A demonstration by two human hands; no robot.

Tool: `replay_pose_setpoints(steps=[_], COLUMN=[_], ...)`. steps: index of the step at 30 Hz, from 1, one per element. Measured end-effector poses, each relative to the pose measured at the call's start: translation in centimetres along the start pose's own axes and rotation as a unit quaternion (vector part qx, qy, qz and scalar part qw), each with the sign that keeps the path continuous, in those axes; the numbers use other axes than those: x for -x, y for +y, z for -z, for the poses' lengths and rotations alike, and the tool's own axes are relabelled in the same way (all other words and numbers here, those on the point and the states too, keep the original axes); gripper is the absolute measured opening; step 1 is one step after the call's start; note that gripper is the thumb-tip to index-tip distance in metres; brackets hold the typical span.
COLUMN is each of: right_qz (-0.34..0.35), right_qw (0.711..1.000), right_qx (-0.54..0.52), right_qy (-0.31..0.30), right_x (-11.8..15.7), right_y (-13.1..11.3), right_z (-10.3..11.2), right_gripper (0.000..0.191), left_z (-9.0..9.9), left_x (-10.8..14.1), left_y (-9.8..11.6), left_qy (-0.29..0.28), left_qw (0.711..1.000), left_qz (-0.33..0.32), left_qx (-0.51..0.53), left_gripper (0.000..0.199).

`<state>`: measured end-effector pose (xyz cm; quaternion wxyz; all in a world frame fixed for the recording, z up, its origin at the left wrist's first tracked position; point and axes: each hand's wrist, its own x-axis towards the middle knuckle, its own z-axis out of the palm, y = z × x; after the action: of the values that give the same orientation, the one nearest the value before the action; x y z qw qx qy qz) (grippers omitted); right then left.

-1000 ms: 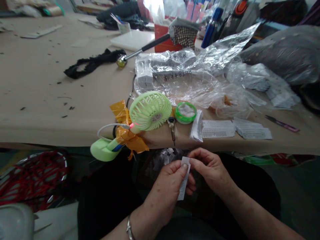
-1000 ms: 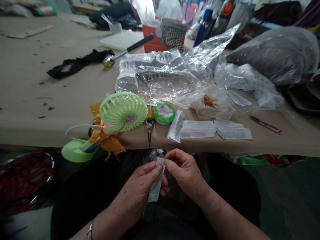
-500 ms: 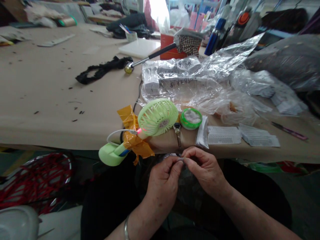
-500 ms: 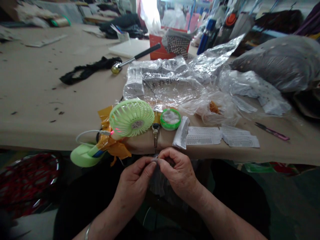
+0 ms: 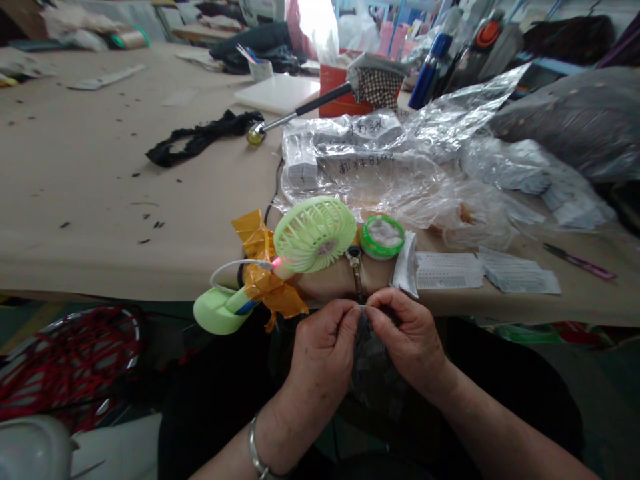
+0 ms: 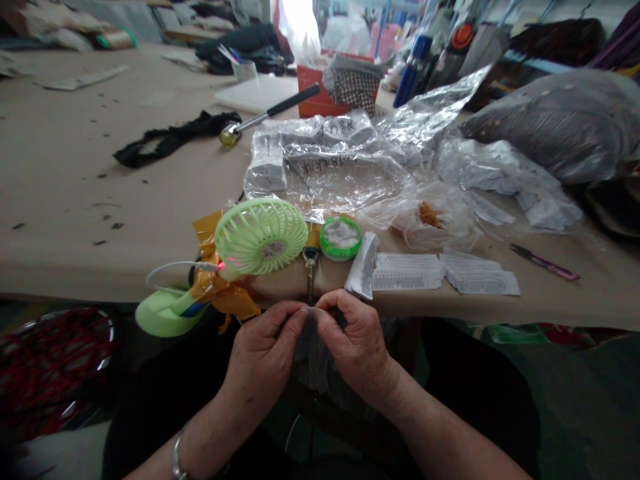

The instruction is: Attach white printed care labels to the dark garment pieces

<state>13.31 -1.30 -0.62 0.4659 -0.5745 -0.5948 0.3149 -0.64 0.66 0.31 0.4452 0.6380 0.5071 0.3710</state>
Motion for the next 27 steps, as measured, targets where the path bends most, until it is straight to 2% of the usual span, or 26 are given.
replay_pose_setpoints(steps=[5, 15, 18, 21, 24, 27], right_qz=[0.009, 0.016, 0.028, 0.07, 0.148, 0.226], right_qw=[1.0, 1.0, 1.0, 0.996, 0.975, 0.924], right_qx=[0.005, 0.002, -0.001, 0.05, 0.165, 0.297], right_qy=[0.002, 0.022, -0.003, -0.024, 0.015, 0.088], right_x=[-0.2, -0.1, 0.8, 1.9, 2.1, 1.3], right_y=[0.0, 0.4, 0.4, 0.3, 0.5, 1.4], right_z=[-0.1, -0.4, 0.2, 1.8, 4.2, 6.0], right_gripper=[0.01, 0.009, 0.012, 0.015, 0.011, 0.021], left_z=[0.0, 0.0, 0.1, 0.1, -0.1, -0.6], left_x=[-0.2, -0.4, 0.2, 0.7, 0.8, 0.7], left_y=[-0.1, 0.5, 0.4, -0.3, -1.2, -2.1], left_qy=[0.007, 0.032, 0.016, 0.004, -0.004, -0.007], left_qw=[1.0, 0.999, 1.0, 1.0, 0.999, 0.998], left_qz=[-0.007, 0.014, 0.013, 0.022, 0.043, 0.056], left_qx=[-0.022, 0.002, 0.018, 0.008, 0.0, -0.002], left_gripper=[0.017, 0.016, 0.015, 0.014, 0.012, 0.02])
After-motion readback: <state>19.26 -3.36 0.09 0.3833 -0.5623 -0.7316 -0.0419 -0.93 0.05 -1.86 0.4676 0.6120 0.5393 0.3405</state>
